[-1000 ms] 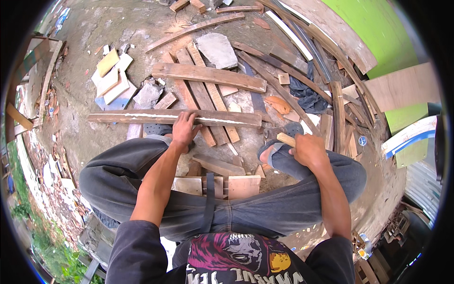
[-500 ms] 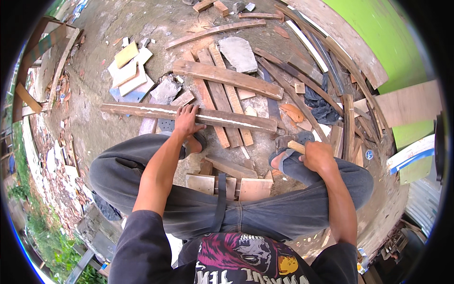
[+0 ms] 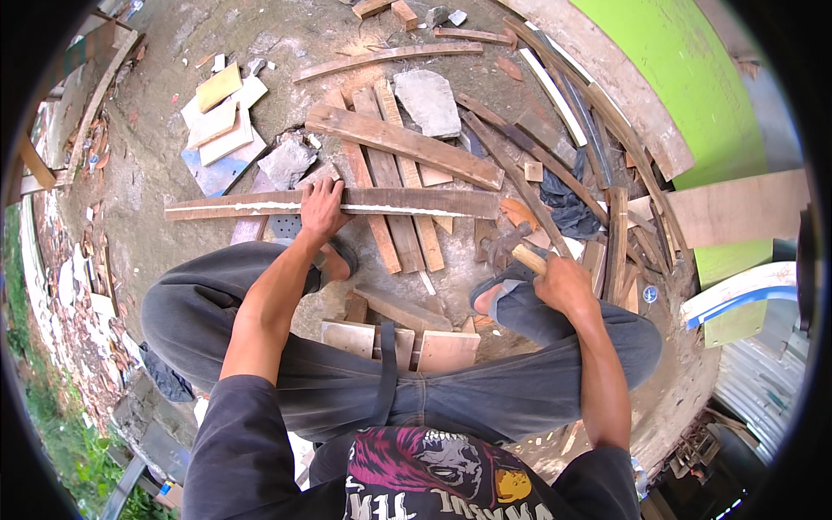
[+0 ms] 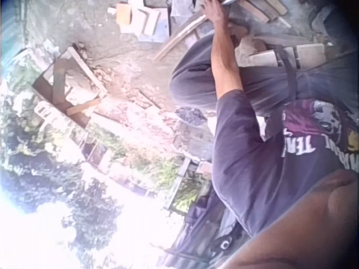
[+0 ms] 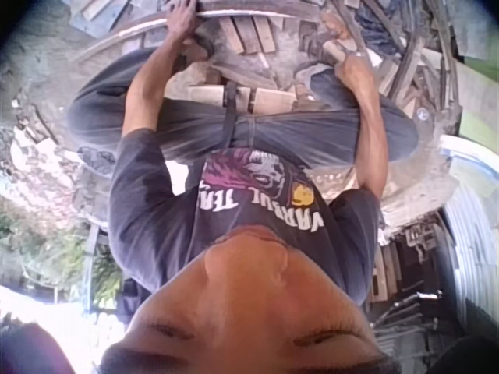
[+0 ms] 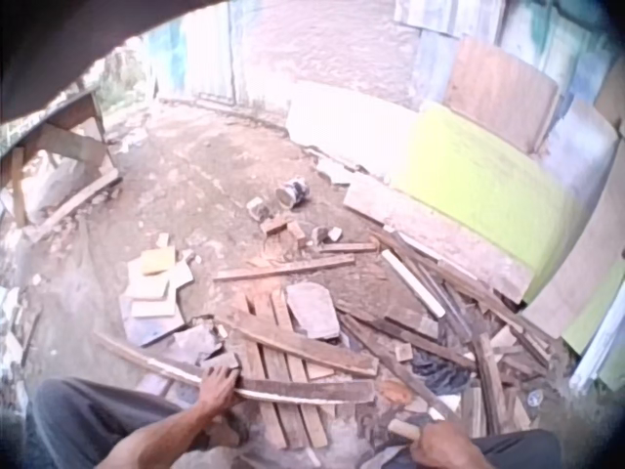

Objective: The person sits on the ground and repeatedly strikes a long wooden plank with a hammer to break it into smaller pieces. The person then picks up and examines the broken pieces.

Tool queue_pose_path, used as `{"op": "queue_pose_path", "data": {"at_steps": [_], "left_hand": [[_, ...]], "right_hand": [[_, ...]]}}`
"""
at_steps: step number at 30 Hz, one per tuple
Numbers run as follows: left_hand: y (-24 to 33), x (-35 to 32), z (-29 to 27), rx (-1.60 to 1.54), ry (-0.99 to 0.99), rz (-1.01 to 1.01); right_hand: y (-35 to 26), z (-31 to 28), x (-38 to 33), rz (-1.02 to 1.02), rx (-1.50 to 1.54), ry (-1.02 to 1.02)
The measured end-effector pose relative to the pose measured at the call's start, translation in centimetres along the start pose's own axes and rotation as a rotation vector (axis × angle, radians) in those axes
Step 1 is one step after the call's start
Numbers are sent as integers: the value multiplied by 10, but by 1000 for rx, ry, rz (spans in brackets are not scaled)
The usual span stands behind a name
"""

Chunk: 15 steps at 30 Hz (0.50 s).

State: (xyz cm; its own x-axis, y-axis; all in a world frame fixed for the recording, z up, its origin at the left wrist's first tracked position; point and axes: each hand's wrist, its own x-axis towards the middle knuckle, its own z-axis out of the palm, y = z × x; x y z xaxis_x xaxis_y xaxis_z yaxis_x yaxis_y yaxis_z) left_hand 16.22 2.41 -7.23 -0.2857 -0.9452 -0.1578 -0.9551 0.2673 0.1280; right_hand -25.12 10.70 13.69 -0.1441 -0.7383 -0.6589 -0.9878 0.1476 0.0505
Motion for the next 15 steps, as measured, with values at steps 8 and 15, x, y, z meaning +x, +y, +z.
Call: {"op": "queue_pose_path", "data": {"at_steps": [8,15], "left_hand": [[12,14,5,-60,118,43],[48,41,14,-63,166,128]], "right_hand": [[3,-13,4,26,120,134],[12,-23,3,88,196,142]]}}
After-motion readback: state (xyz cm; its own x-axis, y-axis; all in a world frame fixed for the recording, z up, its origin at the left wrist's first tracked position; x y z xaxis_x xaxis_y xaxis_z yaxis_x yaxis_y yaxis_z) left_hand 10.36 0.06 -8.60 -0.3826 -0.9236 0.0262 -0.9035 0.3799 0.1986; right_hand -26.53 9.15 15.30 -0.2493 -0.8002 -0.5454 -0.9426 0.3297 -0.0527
